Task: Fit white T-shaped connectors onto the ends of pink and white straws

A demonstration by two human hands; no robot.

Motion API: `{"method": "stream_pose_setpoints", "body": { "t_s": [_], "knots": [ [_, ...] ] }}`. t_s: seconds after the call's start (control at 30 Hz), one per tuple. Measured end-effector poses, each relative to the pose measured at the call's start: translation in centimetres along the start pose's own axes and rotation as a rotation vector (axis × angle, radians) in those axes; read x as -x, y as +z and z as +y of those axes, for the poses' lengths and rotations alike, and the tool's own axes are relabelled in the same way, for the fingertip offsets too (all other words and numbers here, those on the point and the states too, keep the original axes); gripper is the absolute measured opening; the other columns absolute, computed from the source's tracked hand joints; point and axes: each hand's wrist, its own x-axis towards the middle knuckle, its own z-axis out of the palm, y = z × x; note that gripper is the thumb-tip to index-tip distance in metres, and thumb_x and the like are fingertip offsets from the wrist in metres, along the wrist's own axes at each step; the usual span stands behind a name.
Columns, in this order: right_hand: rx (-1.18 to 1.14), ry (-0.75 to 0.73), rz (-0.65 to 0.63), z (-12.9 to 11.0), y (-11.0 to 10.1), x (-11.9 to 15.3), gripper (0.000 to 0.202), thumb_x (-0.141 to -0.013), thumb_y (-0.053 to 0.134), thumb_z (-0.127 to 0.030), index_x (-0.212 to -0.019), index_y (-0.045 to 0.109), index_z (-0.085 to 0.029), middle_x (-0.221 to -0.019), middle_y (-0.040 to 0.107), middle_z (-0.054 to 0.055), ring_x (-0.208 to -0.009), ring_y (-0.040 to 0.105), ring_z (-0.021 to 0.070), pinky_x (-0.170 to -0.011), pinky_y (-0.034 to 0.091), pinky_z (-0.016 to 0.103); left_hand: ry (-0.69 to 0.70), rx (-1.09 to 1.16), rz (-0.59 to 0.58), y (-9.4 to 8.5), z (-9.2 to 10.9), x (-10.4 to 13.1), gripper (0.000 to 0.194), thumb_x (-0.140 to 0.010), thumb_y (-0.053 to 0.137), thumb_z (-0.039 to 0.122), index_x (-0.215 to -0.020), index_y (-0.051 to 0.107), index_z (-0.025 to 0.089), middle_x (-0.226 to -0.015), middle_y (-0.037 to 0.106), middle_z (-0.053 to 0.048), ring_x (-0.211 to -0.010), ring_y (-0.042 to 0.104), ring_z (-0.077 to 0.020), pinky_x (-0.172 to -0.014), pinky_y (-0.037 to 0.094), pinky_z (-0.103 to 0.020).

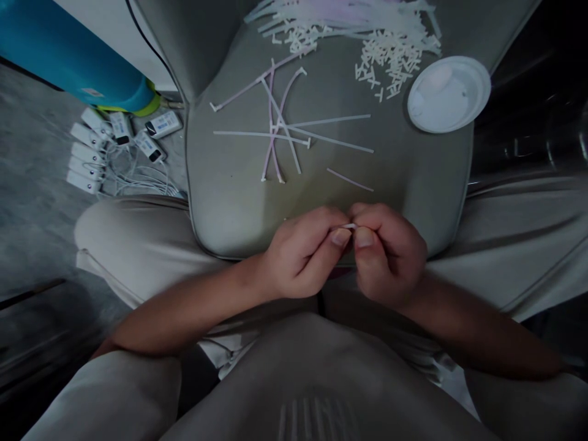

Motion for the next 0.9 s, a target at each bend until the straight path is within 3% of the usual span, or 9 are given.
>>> {"method": "stream_pose_setpoints", "body": {
  "t_s": [0.37,0.9],
  "knots": [
    [-0.044,-0.014,0.033,0.3,0.3,0.3,0.018,-0.100,0.045,-0.022,-0.083,0.049,-0.027,-0.068,0.049,-0.003,-0.060,0.047,0.0134,-0.055,0.040,0.031,0.067,-0.108,-0.029,-0.3,0.1,-0.2,0.019,-0.104,0.044,0.019,-0.092,0.058,0.017,-0.075,0.067,-0.002,-0.068,0.065,-0.0094,-0.064,0.057,-0.020],
    [-0.033,-0.026,0.023,0.3,0.3,0.3,0.015,-0.100,0.043,-0.018,-0.088,0.047,-0.027,-0.071,0.050,-0.001,-0.062,0.050,0.0157,-0.055,0.042,0.035,0.098,-0.243,-0.089,-1.1,0.5,-0.7,0.022,-0.104,0.041,0.018,-0.088,0.056,0.017,-0.072,0.065,0.001,-0.066,0.062,-0.0078,-0.064,0.053,-0.018]
  ]
}}
